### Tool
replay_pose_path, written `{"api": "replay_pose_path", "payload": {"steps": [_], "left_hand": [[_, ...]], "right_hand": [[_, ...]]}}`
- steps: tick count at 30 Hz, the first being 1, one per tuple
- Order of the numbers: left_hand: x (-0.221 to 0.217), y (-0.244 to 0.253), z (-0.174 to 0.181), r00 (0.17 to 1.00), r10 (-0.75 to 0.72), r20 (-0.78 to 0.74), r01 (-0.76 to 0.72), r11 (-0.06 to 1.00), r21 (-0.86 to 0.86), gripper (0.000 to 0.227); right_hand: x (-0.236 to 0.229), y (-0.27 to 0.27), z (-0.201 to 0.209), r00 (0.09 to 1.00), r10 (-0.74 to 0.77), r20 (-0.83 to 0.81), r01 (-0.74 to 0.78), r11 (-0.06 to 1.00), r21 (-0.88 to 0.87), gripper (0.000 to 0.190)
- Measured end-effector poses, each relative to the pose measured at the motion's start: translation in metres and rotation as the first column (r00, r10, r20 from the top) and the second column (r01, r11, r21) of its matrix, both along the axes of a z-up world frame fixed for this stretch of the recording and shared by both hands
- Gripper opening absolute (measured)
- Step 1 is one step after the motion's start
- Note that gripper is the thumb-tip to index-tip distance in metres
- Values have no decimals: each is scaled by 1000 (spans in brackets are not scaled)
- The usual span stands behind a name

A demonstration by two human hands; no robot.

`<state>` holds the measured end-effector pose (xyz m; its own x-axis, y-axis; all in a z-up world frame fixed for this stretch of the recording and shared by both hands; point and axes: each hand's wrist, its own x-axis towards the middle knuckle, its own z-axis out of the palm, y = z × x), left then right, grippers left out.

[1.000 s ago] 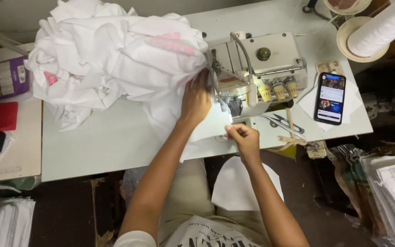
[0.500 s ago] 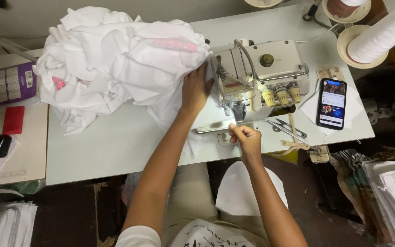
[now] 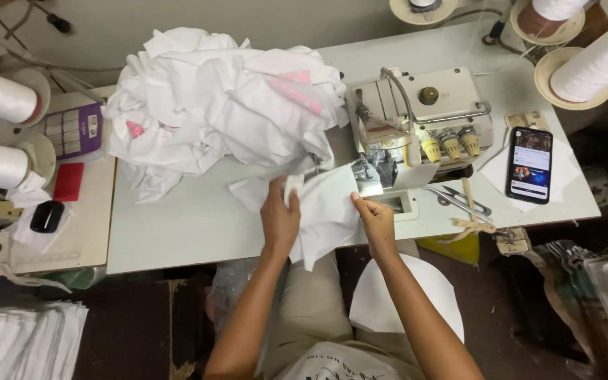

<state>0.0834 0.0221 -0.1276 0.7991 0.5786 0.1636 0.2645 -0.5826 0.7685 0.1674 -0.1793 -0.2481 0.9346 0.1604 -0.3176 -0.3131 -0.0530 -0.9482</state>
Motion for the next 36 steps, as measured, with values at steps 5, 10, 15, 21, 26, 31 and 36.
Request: {"api": "replay_pose_path", "payload": {"steps": [5, 10, 15, 21, 26, 31, 36], "left_hand": [[-56, -31, -1, 990, 10, -137, -30, 989, -142, 38], [-73, -63, -16, 983, -50, -178, 6, 970, -241, 39], [-48, -89, -40, 980, -184, -79, 149, 935, -322, 37], [-19, -81, -22, 979, -200, -46, 166, 902, -399, 43], [-29, -10, 38, 972, -2, 233, 128, 839, -529, 37], [-51, 96, 60, 859, 125, 496, -78, 990, -116, 54], [-61, 36, 80, 862, -89, 499, -59, 960, 274, 34]], "right_hand": [[-20, 9, 38, 997, -53, -54, 58, 995, 81, 29], [-30, -17, 43, 987, -148, -60, 153, 985, 76, 18], [-5, -36, 63, 957, -285, 59, 285, 958, 14, 19], [23, -37, 48, 956, -287, 62, 287, 958, 21, 18], [-35, -96, 75, 933, -226, 281, 285, 939, -191, 17], [-105, -217, 15, 921, -305, 242, 385, 804, -453, 27], [-155, -257, -41, 442, -191, -877, 277, 959, -69, 88]]}}
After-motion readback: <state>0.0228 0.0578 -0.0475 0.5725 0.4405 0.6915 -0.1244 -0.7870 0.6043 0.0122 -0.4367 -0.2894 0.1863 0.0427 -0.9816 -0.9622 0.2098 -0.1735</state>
